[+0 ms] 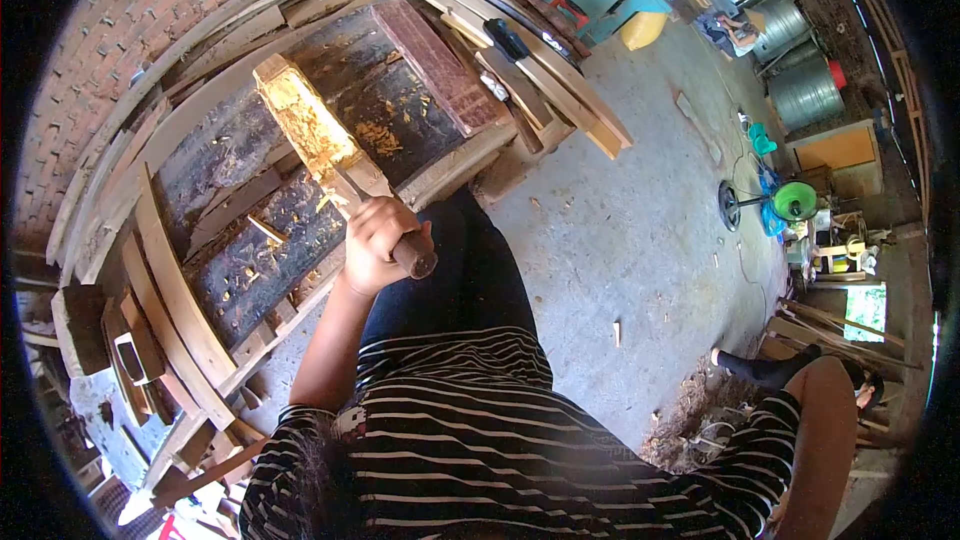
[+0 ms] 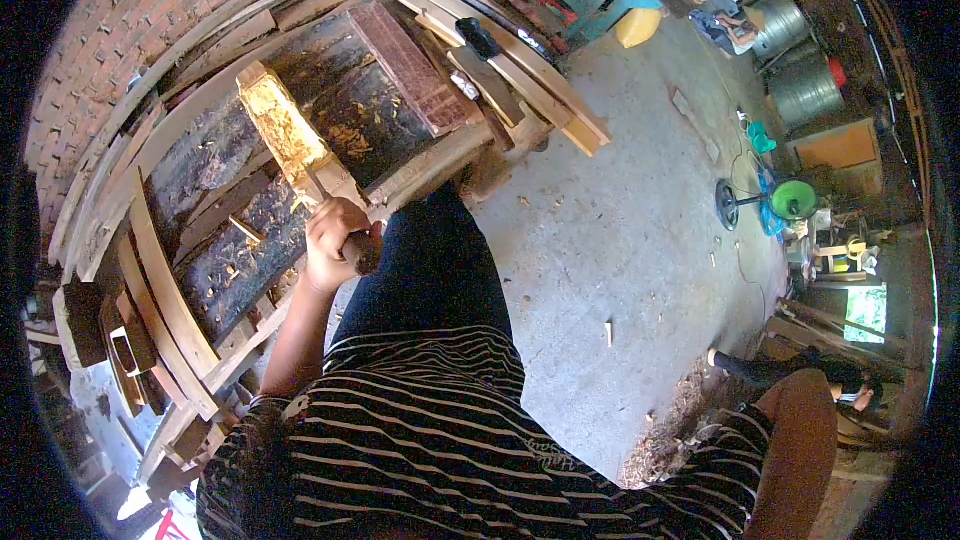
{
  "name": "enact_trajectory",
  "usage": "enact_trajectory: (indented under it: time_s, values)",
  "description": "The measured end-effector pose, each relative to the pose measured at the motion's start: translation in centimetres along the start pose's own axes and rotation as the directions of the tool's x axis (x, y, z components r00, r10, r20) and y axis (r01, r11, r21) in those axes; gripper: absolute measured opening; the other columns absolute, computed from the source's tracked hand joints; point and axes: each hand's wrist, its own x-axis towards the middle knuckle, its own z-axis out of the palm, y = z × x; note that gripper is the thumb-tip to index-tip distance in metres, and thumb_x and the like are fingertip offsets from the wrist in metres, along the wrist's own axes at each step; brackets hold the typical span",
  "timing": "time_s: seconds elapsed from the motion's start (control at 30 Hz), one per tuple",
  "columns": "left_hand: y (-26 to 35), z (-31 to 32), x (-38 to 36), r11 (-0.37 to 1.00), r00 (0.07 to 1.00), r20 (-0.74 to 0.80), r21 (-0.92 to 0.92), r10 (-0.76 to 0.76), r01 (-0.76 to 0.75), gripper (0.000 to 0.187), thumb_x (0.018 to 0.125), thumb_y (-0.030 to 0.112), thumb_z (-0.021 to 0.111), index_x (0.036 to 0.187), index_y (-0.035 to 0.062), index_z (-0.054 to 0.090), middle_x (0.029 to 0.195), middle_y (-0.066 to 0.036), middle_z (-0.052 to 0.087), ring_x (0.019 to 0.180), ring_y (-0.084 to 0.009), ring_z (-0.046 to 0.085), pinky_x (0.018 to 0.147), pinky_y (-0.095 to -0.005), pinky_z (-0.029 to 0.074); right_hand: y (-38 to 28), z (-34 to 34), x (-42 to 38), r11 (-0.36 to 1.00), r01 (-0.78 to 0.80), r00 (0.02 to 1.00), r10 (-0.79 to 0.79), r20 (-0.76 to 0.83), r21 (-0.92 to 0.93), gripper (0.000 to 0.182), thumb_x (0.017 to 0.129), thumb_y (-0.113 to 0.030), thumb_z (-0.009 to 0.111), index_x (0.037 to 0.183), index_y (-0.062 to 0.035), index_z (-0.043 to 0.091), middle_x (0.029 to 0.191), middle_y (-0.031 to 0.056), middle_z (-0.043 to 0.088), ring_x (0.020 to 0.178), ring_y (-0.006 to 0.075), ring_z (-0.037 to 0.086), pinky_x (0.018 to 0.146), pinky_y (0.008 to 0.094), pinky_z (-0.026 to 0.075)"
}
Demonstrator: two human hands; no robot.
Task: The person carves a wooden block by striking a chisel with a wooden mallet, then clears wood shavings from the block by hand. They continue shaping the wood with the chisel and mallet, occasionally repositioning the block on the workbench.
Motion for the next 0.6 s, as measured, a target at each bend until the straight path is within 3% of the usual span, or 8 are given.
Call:
enact_trajectory:
  time_s: [0.33,0.4,0.5,0.6]
  values:
    - [-0.5,-0.5,0.7,0.993,0.993,0.027,-0.010,0.118,-0.118,0.024,0.065,0.004,0.075,0.073,0.0107,0.053,0.066,-0.003,0.057,0.059,-0.0236,0.059,0.055,-0.0341,0.047,1.6,0.4,2.0,0.988,0.052,0.998,-0.058,0.038,0.147,0.038,0.084,-0.040,0.064,0.087,-0.0024,0.058,0.081,0.0133,0.061,0.071,0.0279,0.061,0.063,0.0415,0.050]
    - [-0.6,-0.9,1.2,0.992,0.992,0.004,-0.021,0.128,-0.128,0.023,0.065,0.002,0.073,0.072,0.0103,0.053,0.065,-0.003,0.056,0.057,-0.0234,0.059,0.052,-0.0339,0.047,2.2,0.6,2.8,0.981,0.065,0.996,-0.074,0.045,0.182,0.038,0.084,-0.040,0.063,0.087,-0.0023,0.058,0.082,0.0134,0.061,0.071,0.0281,0.061,0.063,0.0417,0.050]
    - [-0.3,-1.9,2.0,0.977,0.971,-0.172,-0.105,0.167,-0.187,0.021,0.064,-0.003,0.069,0.073,0.0079,0.053,0.061,-0.004,0.054,0.052,-0.0228,0.058,0.048,-0.0333,0.047,2.5,1.2,3.7,0.970,0.077,0.994,-0.092,0.054,0.229,0.038,0.085,-0.040,0.063,0.088,-0.0021,0.058,0.082,0.0137,0.061,0.072,0.0284,0.062,0.063,0.0420,0.050]
    - [1.4,-2.4,2.7,0.967,0.971,-0.131,-0.135,0.201,-0.218,0.021,0.065,-0.003,0.069,0.074,0.0071,0.053,0.061,-0.004,0.054,0.052,-0.0224,0.058,0.048,-0.0325,0.048,2.4,1.5,4.7,0.959,0.086,0.991,-0.110,0.076,0.269,0.039,0.085,-0.040,0.063,0.089,-0.0020,0.058,0.083,0.0139,0.062,0.072,0.0287,0.062,0.064,0.0422,0.051]
